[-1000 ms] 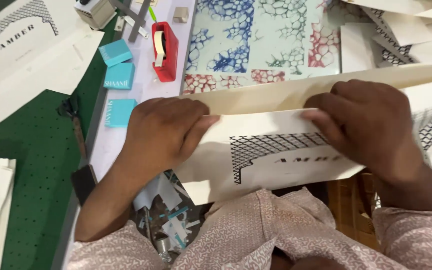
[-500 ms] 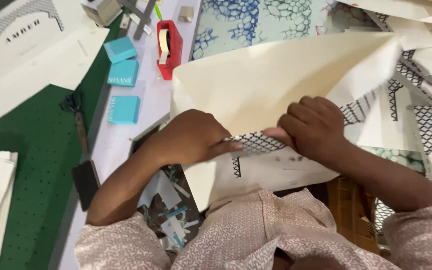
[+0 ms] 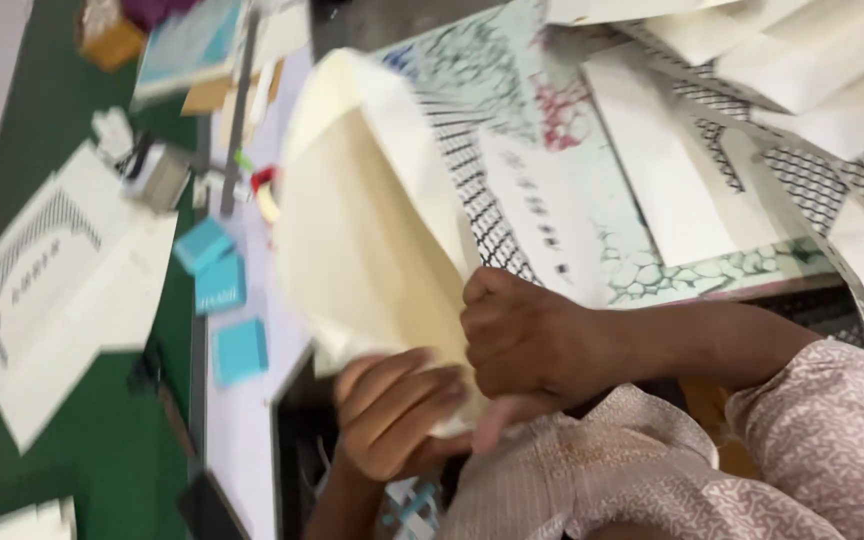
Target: Folding and shaping paper bags at a workstation.
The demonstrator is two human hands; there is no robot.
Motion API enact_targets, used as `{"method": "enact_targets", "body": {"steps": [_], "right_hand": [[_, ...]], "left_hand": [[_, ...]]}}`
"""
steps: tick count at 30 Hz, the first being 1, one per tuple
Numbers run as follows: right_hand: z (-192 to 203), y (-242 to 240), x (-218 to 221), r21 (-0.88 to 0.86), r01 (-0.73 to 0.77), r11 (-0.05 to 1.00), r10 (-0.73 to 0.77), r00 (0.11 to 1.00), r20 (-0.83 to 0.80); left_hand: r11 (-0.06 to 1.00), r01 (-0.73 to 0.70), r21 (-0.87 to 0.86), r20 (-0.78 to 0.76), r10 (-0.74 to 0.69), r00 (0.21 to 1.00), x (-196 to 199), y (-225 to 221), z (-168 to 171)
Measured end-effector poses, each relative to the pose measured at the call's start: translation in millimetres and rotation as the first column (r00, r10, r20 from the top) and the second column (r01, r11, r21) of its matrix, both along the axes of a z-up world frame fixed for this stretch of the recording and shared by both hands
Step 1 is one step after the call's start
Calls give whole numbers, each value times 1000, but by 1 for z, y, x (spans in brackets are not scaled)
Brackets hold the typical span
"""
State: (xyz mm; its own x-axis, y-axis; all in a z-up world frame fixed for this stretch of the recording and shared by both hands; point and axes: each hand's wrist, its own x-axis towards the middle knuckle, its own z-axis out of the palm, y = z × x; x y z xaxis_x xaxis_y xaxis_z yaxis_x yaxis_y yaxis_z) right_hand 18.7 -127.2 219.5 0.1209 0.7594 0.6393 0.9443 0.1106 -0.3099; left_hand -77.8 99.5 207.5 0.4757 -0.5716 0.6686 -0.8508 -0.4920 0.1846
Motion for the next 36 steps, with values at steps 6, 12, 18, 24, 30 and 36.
{"method": "enact_targets", "body": {"steps": [6, 12, 18, 24, 30, 36], "right_hand": [[-10, -22, 23, 243, -135, 961, 109, 987, 116], [-3, -4, 14, 186, 223, 957, -246, 963, 112], [-62, -35, 46, 320, -193, 928, 213, 977, -27], [-27, -89, 50, 404, 167, 899, -66, 966, -251], [-8, -66, -1, 186, 532, 826, -564, 791, 240], [-50, -135, 35, 571, 361, 738, -492, 866, 88]], "left_hand": [[826, -550, -120, 123, 562, 818, -4, 4, -31], [891, -411, -192, 41, 426, 904, -21, -8, -36], [994, -57, 92, 225, 35, 974, 18, -29, -28], [864, -496, 84, 153, 481, 863, 64, -19, -2], [729, -605, 320, 114, 605, 788, 54, -40, 1], [856, -469, 218, 179, 438, 881, 52, -39, 44]]}}
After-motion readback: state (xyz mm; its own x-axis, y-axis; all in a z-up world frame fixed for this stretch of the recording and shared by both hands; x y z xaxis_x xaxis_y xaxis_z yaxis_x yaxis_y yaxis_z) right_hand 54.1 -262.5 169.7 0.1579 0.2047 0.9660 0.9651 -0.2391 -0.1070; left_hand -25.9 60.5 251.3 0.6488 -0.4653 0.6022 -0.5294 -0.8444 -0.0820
